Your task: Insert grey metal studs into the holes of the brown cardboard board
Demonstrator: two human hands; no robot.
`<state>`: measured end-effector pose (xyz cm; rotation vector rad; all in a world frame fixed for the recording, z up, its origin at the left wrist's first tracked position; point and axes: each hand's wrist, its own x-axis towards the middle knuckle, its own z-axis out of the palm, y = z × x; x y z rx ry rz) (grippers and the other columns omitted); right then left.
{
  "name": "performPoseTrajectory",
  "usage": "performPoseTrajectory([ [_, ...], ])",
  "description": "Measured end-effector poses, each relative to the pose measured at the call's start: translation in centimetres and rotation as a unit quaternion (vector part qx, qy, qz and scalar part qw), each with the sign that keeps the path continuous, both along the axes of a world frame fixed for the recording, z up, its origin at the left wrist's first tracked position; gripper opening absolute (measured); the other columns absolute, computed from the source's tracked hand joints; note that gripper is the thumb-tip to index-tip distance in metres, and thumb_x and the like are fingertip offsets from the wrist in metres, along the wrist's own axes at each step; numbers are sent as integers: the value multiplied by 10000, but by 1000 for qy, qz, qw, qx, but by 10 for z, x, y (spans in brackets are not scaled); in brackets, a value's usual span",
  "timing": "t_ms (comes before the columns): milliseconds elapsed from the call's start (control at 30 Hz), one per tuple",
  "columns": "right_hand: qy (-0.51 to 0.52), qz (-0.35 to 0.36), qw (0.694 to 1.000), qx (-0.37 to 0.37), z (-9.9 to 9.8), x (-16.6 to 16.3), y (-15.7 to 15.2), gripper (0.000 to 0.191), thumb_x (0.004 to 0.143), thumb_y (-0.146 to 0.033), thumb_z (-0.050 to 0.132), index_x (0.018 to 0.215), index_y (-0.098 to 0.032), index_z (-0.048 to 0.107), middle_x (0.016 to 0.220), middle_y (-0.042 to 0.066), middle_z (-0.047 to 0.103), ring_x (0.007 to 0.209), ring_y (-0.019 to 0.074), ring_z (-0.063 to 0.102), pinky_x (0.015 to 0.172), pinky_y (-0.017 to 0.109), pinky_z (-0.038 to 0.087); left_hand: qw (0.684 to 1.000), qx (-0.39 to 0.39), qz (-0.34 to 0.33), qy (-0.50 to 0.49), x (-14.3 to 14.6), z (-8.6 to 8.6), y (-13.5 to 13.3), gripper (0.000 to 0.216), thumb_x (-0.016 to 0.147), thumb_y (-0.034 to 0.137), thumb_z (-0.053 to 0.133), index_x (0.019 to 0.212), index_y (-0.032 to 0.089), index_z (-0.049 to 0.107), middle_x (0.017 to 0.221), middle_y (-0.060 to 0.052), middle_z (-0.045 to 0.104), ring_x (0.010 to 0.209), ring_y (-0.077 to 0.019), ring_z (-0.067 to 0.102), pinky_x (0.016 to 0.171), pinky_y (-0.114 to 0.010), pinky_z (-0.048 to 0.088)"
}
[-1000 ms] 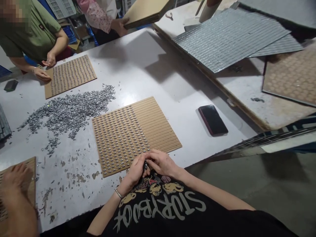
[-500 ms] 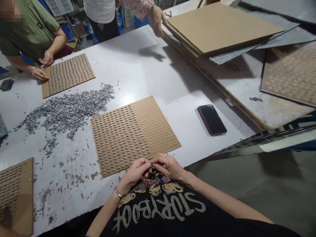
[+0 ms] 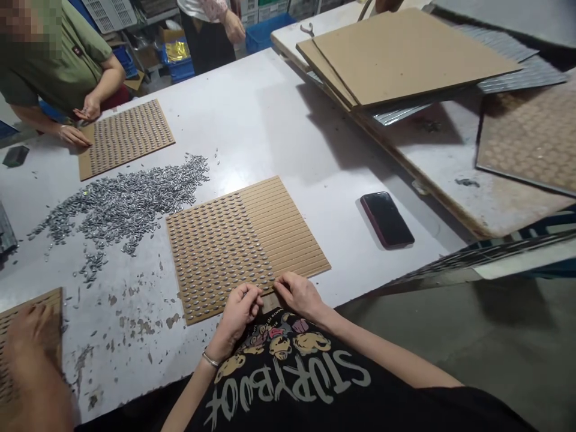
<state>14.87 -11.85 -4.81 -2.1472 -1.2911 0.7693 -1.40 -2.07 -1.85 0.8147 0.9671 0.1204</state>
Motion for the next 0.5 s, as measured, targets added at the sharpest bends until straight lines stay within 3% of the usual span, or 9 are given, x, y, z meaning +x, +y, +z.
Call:
performPoseTrajectory([
  [200, -60, -6, 998, -22, -6, -10, 2, 172, 894, -301, 470, 795, -209, 576, 827, 48, 655, 762, 172, 601, 664, 261, 401, 999, -24, 18, -21, 2, -4, 1, 385, 744, 499, 668, 872, 152, 560, 680, 11, 580, 424, -23, 388, 352, -132, 184],
  [300, -36, -27, 998, -48, -3, -8, 3, 110, 869, -304, 500, 898, -208, 545, 800, 31, 655, 700, 173, 606, 612, 260, 382, 999, -27, 21, -26, 5, -4, 3, 390, 738, 504, 674, 876, 158, 562, 691, 12, 577, 425, -22, 396, 349, -129, 194],
  [400, 14, -41, 998, -41, 2, -4, 3, 183, 856, -299, 510, 1012, -203, 498, 731, -1, 641, 648, 168, 597, 591, 253, 377, 999, -22, 37, -27, 5, -4, 5, 389, 738, 504, 676, 876, 159, 563, 701, 16, 576, 416, -16, 383, 340, -129, 187],
  [500, 26, -57, 998, -9, 7, 1, 6, 114, 871, -309, 486, 932, -216, 514, 711, -7, 629, 654, 161, 593, 617, 251, 385, 998, -2, 56, -34, 3, -6, 6, 392, 744, 504, 674, 875, 151, 567, 698, 12, 577, 424, -20, 393, 338, -130, 187],
])
